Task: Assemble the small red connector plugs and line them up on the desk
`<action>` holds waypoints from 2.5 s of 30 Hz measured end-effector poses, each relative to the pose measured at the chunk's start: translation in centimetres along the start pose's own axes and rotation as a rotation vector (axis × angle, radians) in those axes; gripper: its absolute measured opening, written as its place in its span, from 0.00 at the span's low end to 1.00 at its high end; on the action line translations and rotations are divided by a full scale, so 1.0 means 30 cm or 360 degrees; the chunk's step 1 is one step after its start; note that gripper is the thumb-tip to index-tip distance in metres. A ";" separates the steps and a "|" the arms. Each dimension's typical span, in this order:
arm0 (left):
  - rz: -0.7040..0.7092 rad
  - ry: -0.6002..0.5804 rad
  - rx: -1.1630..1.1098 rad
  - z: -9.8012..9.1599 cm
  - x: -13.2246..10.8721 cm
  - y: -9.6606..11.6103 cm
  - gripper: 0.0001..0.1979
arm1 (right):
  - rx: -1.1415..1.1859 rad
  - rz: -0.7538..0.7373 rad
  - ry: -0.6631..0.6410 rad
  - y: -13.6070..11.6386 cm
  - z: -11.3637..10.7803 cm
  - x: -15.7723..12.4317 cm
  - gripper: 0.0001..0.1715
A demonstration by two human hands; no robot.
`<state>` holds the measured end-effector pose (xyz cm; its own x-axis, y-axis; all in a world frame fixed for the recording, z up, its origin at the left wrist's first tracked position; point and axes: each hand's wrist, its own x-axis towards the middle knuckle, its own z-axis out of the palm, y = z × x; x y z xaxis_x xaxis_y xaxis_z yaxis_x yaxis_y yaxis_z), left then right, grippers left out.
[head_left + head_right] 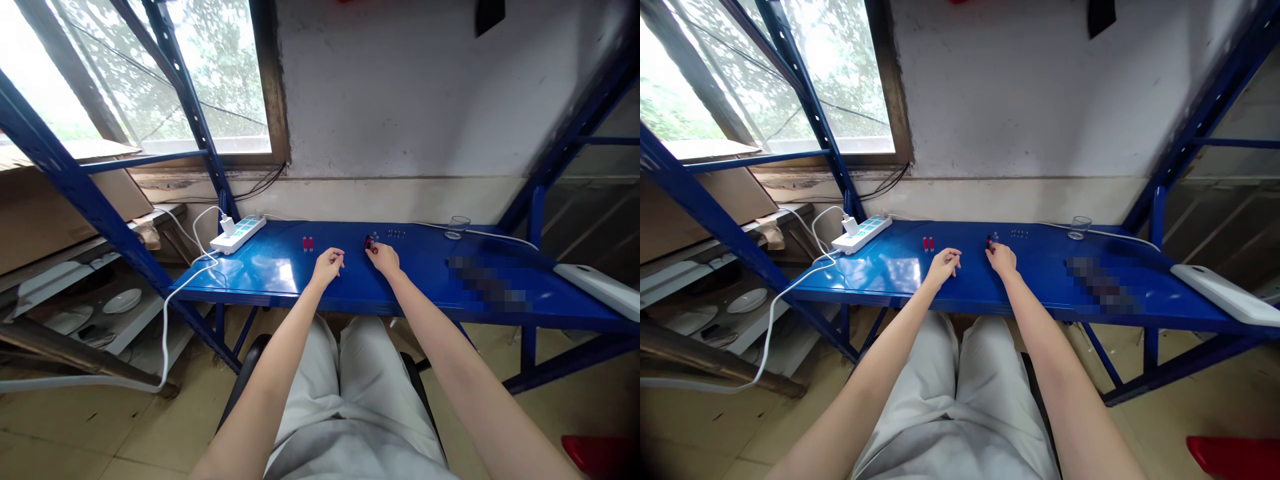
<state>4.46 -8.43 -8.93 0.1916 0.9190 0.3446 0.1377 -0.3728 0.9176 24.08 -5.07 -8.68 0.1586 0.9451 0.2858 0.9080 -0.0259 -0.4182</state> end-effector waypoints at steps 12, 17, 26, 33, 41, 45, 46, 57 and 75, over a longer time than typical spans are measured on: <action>-0.0033 -0.0035 0.0001 -0.002 -0.002 0.007 0.10 | -0.0036 0.0037 -0.0029 0.006 -0.009 -0.018 0.14; -0.0027 -0.0056 -0.0022 -0.001 -0.002 0.002 0.10 | 0.0008 0.0137 -0.0003 0.033 -0.011 -0.031 0.11; -0.0046 -0.0057 -0.0013 -0.005 -0.001 0.004 0.10 | -0.0086 0.0191 0.0031 0.024 -0.021 -0.034 0.12; -0.0060 -0.0053 0.0001 -0.005 -0.005 0.014 0.11 | -0.0090 0.0271 -0.0005 0.017 -0.021 -0.021 0.12; -0.0051 -0.0066 0.0036 -0.008 -0.006 0.012 0.10 | -0.0083 0.0278 -0.0018 0.009 -0.030 -0.025 0.14; -0.0069 -0.0059 0.0040 -0.006 -0.013 0.029 0.10 | -0.0104 0.0291 -0.0031 0.003 -0.038 -0.043 0.16; -0.0072 -0.0052 0.0046 -0.003 -0.015 0.031 0.09 | -0.0113 0.0287 -0.0021 0.002 -0.040 -0.050 0.17; 0.0160 0.0632 0.0688 -0.166 0.095 0.021 0.09 | 0.0244 0.0040 0.0514 -0.012 -0.072 -0.122 0.21; 0.0361 -0.0318 0.2119 -0.390 0.255 0.113 0.14 | 0.0405 -0.0459 0.0859 -0.024 -0.059 -0.124 0.25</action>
<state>-4.98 -1.17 -0.86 0.4555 0.8299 0.3222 0.8864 -0.4565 -0.0771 23.51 -9.14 -7.91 0.1550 0.6051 0.7809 0.8337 0.3440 -0.4320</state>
